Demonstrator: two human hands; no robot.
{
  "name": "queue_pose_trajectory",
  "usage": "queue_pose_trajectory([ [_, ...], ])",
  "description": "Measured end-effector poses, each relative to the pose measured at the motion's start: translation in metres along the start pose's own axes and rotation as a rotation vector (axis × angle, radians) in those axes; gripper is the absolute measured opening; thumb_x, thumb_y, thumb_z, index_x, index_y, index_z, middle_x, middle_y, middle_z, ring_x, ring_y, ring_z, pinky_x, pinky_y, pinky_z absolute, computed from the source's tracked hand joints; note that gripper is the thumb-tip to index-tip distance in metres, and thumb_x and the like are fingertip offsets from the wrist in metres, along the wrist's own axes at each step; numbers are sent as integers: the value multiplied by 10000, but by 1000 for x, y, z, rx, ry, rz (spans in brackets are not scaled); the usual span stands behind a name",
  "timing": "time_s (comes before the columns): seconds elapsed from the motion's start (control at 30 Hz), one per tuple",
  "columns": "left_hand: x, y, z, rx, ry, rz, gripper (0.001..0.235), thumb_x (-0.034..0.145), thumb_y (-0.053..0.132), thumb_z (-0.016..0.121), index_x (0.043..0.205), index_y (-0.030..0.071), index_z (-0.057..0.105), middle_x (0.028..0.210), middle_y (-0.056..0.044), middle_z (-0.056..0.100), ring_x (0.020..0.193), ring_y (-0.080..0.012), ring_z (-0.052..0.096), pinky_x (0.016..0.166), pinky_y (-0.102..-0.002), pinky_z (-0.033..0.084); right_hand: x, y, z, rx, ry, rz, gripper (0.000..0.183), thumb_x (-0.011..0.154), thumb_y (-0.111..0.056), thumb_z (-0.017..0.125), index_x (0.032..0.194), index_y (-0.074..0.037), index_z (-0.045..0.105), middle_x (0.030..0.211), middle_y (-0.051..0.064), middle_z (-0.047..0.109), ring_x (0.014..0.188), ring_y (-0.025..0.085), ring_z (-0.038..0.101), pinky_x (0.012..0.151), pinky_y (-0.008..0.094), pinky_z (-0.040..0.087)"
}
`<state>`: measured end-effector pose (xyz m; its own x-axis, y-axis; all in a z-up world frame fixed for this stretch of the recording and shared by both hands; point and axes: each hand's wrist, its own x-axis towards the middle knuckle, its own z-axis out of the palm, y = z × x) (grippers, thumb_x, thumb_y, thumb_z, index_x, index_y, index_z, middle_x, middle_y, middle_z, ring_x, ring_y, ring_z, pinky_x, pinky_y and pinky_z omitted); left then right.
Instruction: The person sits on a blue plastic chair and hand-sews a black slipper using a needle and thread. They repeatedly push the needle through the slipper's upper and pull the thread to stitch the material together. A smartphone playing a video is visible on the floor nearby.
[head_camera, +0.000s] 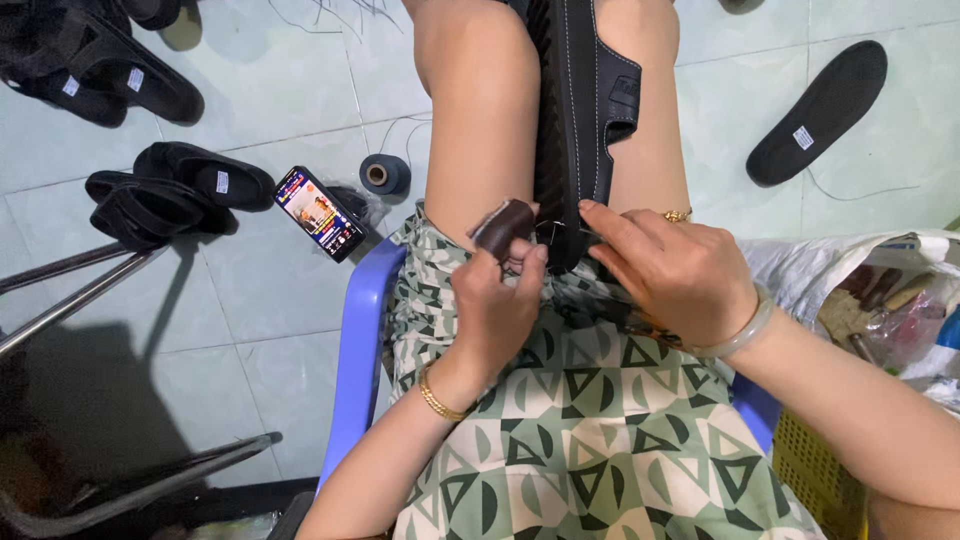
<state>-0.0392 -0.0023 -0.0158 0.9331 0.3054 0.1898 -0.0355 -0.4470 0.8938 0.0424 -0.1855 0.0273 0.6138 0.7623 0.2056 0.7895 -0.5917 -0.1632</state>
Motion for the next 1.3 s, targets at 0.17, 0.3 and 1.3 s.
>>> queue_pose_trajectory([
  [0.17, 31, 19, -7, -508, 94, -541, 455, 954, 88, 599, 1380, -32, 492, 778, -7, 628, 772, -137, 649, 826, -275, 597, -2, 3, 6, -54, 28, -44, 337, 982, -221, 718, 1301, -141, 644, 846, -42, 629, 587, 137, 562, 485, 296, 433],
  [0.3, 26, -3, 20, -341, 197, -459, 367, 940, 93, 628, 1295, 47, 546, 778, -25, 681, 742, -132, 688, 786, -274, 589, 0, 2, 9, -39, 37, -63, 339, 980, -201, 723, 1301, -131, 640, 848, -26, 640, 566, 157, 556, 471, 309, 419],
  [1.3, 29, -32, -280, 664, -256, -368, 131, 838, 180, 817, 945, 143, 750, 791, 36, 651, 704, -78, 541, 754, -240, 418, -41, 12, 1, 224, -154, 292, 712, 777, -410, 838, 1400, -222, 549, 601, -68, 639, 433, 50, 502, 324, 192, 390],
])
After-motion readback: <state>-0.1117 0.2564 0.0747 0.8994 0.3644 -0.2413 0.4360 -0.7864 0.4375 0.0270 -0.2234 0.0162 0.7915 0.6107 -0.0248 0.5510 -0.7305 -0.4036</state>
